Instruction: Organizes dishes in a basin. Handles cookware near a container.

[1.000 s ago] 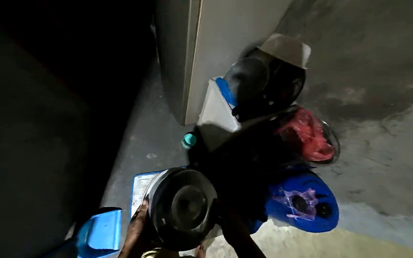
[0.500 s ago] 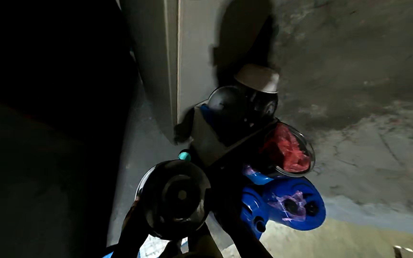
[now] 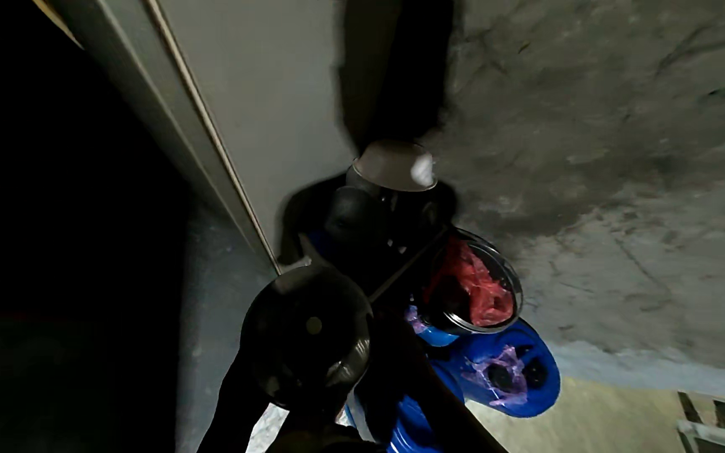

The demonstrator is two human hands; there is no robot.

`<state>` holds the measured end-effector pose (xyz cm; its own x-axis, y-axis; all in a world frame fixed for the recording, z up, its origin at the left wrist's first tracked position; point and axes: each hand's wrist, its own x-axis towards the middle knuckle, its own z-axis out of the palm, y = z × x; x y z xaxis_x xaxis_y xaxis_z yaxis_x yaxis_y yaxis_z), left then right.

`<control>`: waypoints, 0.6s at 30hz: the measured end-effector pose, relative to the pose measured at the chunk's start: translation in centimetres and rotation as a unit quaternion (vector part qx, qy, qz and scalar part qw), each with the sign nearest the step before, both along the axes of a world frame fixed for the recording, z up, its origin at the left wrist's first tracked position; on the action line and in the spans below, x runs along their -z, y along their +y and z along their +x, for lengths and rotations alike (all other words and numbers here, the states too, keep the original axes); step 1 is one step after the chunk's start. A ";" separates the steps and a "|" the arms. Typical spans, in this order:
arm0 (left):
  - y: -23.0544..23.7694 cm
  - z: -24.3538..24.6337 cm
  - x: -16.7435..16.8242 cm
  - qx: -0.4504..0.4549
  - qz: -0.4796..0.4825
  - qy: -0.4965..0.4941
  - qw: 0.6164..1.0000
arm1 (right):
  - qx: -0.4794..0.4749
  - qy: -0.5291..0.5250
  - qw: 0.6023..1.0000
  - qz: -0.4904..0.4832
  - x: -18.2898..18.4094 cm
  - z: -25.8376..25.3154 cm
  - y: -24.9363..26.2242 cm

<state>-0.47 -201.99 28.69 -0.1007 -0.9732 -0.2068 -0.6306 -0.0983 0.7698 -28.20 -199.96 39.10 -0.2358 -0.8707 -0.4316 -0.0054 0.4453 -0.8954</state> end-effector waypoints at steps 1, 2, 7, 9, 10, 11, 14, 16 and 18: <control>-0.8 -0.3 -0.1 0.009 0.005 -0.019 1.000 | -0.003 0.039 0.999 0.002 0.1 -0.5 -0.9; -1.7 -0.7 -0.2 0.019 0.007 -0.042 0.999 | -0.023 0.098 0.995 0.011 0.0 -1.2 -2.0; -6.5 -1.5 -0.3 0.058 -0.025 -0.092 0.994 | -0.033 0.294 0.955 -0.027 1.0 -5.8 -7.6; -8.7 -3.0 -3.9 0.063 0.066 -0.158 0.983 | -0.037 0.367 0.929 -0.022 0.7 -8.1 -10.7; -10.2 -3.9 -7.1 0.078 0.168 -0.189 0.964 | -0.046 0.398 0.916 -0.024 0.3 -9.2 -12.3; -11.1 -3.1 -7.1 0.092 0.152 -0.153 0.972 | -0.059 0.434 0.899 -0.024 0.0 -10.3 -14.3; -13.4 -2.5 -6.0 0.089 0.130 -0.126 0.979 | -0.144 0.524 0.836 0.067 -2.2 -12.5 -20.2; -14.6 -2.2 -4.1 0.070 0.111 -0.069 0.989 | -0.202 0.545 0.807 0.107 -3.2 -13.7 -23.4; -16.3 -2.2 -4.5 0.045 0.125 0.004 0.991 | -0.209 0.585 0.782 0.048 -0.9 -15.5 -25.3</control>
